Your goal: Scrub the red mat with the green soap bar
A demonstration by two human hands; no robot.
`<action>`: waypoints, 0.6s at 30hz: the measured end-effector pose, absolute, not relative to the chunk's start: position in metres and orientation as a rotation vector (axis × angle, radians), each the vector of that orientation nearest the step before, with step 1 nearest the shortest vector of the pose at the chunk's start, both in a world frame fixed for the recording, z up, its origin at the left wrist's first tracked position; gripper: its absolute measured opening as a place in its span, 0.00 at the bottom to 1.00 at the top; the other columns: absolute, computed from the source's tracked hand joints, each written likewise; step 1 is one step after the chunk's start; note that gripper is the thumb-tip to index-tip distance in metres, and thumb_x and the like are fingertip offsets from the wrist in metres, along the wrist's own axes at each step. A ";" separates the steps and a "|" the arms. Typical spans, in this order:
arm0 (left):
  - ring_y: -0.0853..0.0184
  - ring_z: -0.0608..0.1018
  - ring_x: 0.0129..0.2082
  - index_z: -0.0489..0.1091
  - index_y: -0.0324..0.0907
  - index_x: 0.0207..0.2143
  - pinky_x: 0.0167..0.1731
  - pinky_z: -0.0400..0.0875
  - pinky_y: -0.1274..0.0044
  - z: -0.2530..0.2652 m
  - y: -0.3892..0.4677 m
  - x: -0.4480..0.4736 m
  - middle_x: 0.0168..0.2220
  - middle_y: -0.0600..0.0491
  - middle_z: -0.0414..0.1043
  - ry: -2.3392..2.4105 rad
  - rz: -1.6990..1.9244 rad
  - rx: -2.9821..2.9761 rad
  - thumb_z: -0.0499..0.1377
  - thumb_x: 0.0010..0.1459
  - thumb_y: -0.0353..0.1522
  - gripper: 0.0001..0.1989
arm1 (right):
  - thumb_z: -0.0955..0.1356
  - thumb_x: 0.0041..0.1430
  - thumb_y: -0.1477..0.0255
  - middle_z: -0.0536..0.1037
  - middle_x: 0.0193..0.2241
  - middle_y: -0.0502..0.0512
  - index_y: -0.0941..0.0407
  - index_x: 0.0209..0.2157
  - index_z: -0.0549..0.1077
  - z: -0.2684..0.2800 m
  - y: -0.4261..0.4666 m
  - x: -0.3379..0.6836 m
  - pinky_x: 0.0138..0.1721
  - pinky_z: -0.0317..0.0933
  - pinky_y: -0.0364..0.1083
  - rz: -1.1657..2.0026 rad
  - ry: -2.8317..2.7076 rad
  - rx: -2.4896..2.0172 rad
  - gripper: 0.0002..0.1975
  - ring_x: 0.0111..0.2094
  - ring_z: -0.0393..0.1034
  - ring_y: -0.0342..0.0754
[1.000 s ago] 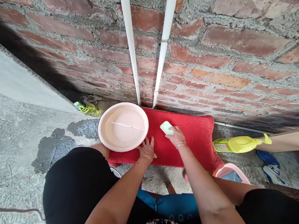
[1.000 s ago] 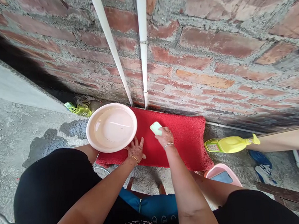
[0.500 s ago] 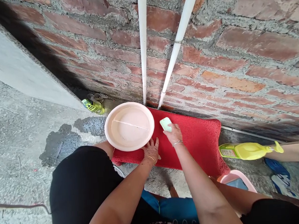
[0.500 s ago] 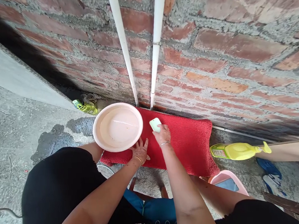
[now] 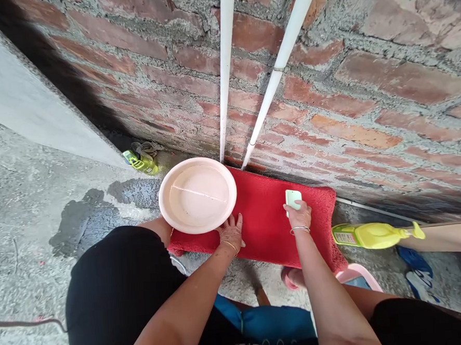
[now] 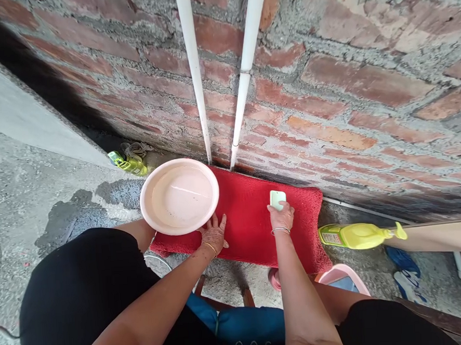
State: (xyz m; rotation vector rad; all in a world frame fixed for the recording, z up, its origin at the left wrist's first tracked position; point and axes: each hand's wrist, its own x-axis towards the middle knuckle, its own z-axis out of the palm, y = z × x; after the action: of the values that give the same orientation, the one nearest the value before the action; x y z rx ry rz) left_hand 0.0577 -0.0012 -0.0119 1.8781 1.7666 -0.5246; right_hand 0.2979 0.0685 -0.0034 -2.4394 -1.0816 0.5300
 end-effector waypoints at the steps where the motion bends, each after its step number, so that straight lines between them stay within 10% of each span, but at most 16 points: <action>1: 0.39 0.48 0.62 0.37 0.51 0.66 0.47 0.57 0.45 -0.012 -0.001 0.058 0.66 0.39 0.41 1.765 -0.526 1.878 0.66 0.38 0.48 0.58 | 0.72 0.39 0.58 0.66 0.40 0.55 0.52 0.41 0.70 -0.002 0.074 0.285 0.43 0.58 0.48 0.550 -1.144 -2.397 0.25 0.37 0.65 0.51; 10: 0.38 0.50 0.61 0.37 0.50 0.66 0.45 0.59 0.44 -0.017 -0.003 0.058 0.65 0.38 0.42 1.799 -0.532 1.903 0.67 0.36 0.49 0.60 | 0.70 0.47 0.64 0.64 0.42 0.54 0.50 0.45 0.69 -0.002 0.145 0.153 0.46 0.57 0.51 0.716 -1.929 -2.057 0.21 0.44 0.62 0.53; 18: 0.37 0.50 0.61 0.40 0.50 0.65 0.46 0.57 0.43 -0.013 -0.002 0.060 0.65 0.37 0.42 1.794 -0.559 1.890 0.67 0.38 0.48 0.57 | 0.72 0.43 0.62 0.63 0.43 0.54 0.51 0.45 0.70 -0.003 0.142 0.296 0.47 0.57 0.48 0.590 -1.599 -2.295 0.24 0.41 0.64 0.49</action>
State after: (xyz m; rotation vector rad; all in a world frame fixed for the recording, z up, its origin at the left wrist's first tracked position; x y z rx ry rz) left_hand 0.0596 -0.0018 -0.0127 1.8905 1.7942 -0.5594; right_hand 0.2959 0.1418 -0.0033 -2.2953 -1.5992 0.5899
